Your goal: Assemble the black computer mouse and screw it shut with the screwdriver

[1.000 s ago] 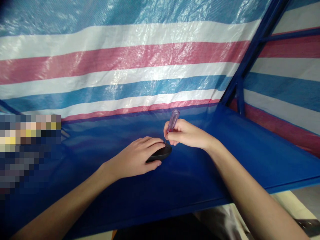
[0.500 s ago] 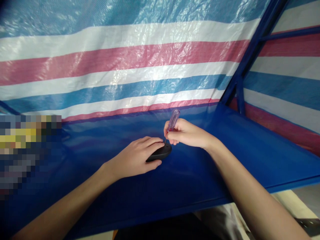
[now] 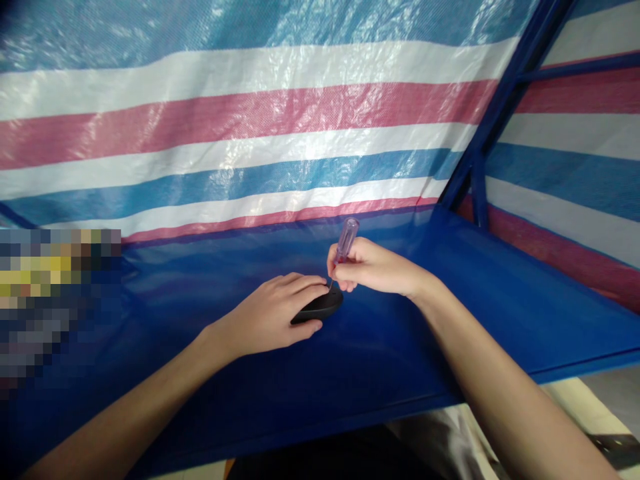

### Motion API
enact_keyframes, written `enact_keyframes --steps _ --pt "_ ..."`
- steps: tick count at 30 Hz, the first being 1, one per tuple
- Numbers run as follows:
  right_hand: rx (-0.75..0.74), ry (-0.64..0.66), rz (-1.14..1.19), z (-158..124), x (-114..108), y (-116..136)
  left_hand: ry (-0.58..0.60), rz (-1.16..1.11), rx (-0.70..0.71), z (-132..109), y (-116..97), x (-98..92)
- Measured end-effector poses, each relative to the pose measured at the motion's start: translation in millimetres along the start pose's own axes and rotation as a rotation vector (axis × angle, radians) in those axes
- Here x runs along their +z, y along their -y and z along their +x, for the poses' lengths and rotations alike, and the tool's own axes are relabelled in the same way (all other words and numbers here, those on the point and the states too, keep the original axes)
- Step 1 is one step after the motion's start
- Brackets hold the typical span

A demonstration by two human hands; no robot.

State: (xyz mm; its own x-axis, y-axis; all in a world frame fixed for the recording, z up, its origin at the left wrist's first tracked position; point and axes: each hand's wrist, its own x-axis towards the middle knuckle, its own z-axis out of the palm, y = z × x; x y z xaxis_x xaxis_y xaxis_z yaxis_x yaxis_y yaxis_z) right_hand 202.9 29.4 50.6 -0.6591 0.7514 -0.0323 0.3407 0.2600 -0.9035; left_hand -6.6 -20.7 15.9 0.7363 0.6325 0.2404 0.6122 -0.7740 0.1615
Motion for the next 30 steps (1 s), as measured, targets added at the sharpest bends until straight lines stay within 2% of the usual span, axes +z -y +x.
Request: enact_keyframes --steps 5,23,30 --pt "0.013 0.007 0.014 0.3 -0.2 0.4 0.004 -0.011 -0.007 -0.2 0.6 1.1" --pt "-0.014 -0.088 -0.014 0.4 -1.9 -2.5 0.008 -0.025 -0.025 -0.5 -0.4 0.8" --pt "0.008 -0.045 -0.013 0.9 0.7 -1.1 0.008 0.004 0.001 -0.6 0.3 2.1"
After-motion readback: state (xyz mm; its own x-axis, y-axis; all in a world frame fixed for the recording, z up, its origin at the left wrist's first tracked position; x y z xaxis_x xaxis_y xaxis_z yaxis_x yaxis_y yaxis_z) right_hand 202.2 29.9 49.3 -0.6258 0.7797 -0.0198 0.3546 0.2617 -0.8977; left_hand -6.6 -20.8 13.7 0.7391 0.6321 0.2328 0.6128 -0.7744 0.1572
